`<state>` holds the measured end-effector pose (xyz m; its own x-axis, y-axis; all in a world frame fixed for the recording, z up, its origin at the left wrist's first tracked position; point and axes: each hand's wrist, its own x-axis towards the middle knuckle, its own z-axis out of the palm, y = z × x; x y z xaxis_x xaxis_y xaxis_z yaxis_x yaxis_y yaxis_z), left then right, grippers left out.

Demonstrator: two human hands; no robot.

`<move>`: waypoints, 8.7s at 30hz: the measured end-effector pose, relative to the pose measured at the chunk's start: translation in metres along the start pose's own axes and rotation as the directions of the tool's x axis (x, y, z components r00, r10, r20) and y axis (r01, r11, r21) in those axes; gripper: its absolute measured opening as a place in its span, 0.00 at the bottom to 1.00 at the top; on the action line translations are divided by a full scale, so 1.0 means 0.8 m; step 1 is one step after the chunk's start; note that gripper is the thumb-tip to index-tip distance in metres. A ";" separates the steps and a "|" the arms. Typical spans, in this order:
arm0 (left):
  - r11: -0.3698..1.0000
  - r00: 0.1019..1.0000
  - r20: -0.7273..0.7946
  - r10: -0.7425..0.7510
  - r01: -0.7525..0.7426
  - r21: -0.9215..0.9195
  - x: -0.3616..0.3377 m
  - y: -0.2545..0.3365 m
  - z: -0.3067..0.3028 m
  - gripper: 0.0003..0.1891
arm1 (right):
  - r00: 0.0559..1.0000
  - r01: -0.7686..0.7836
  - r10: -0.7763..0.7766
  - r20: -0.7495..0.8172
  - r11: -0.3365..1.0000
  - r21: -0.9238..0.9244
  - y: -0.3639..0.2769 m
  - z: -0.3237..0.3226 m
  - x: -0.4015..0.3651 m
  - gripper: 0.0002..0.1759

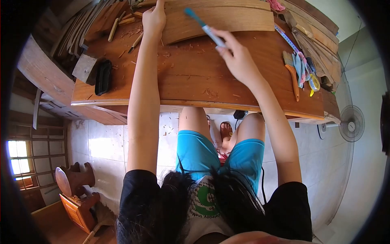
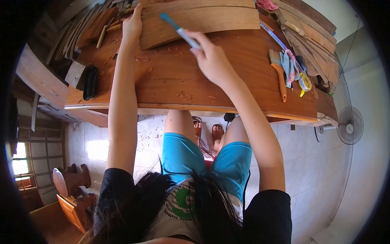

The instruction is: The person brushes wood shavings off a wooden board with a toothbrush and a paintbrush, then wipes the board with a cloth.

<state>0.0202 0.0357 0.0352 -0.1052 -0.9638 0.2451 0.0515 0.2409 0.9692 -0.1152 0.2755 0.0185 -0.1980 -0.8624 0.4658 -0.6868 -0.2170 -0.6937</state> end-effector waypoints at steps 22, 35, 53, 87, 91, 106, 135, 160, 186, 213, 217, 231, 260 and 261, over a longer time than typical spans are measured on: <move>0.984 0.988 0.031 -0.151 0.147 0.097 0.012 -0.010 -0.009 0.35 | 0.983 0.175 -0.181 0.017 0.917 -0.358 -0.001 0.003 -0.011 0.30; 0.984 0.999 0.046 -0.028 0.019 0.179 0.021 -0.022 -0.014 0.34 | 0.998 0.033 -0.032 0.062 0.999 -0.009 0.069 -0.068 0.023 0.22; 0.988 0.991 0.005 -0.131 0.130 0.085 0.012 -0.008 -0.012 0.32 | 0.993 -0.010 0.000 0.118 0.996 0.086 0.113 -0.091 0.019 0.20; 0.990 0.989 0.070 -0.133 0.136 -0.033 -0.010 0.014 -0.005 0.29 | 0.919 -0.209 0.163 -0.359 0.974 -0.092 0.187 -0.157 0.003 0.22; 0.989 0.987 0.062 -0.147 0.149 -0.018 -0.003 0.008 -0.007 0.29 | 0.896 -0.283 0.227 -0.383 0.954 -0.096 0.185 -0.154 0.003 0.20; 0.987 0.985 0.066 -0.159 0.157 0.027 -0.001 0.008 -0.008 0.28 | 0.910 -0.232 0.188 -0.369 0.969 -0.079 0.173 -0.153 0.003 0.20; 0.982 0.981 0.055 -0.184 0.180 0.062 0.006 0.002 -0.012 0.28 | 0.795 -0.434 0.226 -0.563 0.860 -0.269 0.144 -0.142 -0.002 0.18; 0.987 0.987 0.023 -0.161 0.162 -0.018 0.015 -0.010 -0.011 0.29 | 0.768 -0.478 0.230 -0.598 0.827 -0.296 0.170 -0.174 -0.010 0.13; 0.984 0.986 0.057 -0.159 0.163 -0.076 -0.010 0.016 -0.004 0.27 | 0.852 -0.260 -0.059 -0.521 0.815 -0.518 0.159 -0.147 -0.007 0.08; 0.991 0.989 0.063 -0.132 0.131 0.013 0.002 0.005 -0.011 0.30 | 0.656 -0.672 0.290 -0.697 0.645 -0.364 0.128 -0.145 -0.004 0.21; 0.989 0.989 0.035 -0.145 0.145 0.005 -0.011 0.017 -0.006 0.30 | 0.754 -0.627 0.262 -0.602 0.559 -0.542 0.149 -0.132 -0.005 0.24; 0.994 0.994 -0.017 -0.112 0.112 0.016 -0.019 0.021 -0.002 0.28 | 0.714 -0.593 0.099 -0.693 0.612 -0.524 0.146 -0.147 -0.008 0.14; 0.985 0.993 0.002 0.118 -0.118 0.128 -0.014 0.011 0.005 0.25 | 0.794 -0.608 0.297 -0.531 0.378 -0.698 0.041 -0.152 -0.187 0.25; 0.987 0.994 0.001 0.106 -0.105 0.123 -0.019 0.016 0.007 0.25 | 0.800 -0.600 0.314 -0.512 0.388 -0.699 0.039 -0.154 -0.185 0.24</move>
<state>0.0170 0.0540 0.0442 -0.0997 -0.9329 0.3461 -0.0604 0.3529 0.9337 -0.1933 0.4525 -0.0043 -0.7318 -0.5237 0.4361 -0.6370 0.7531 -0.1646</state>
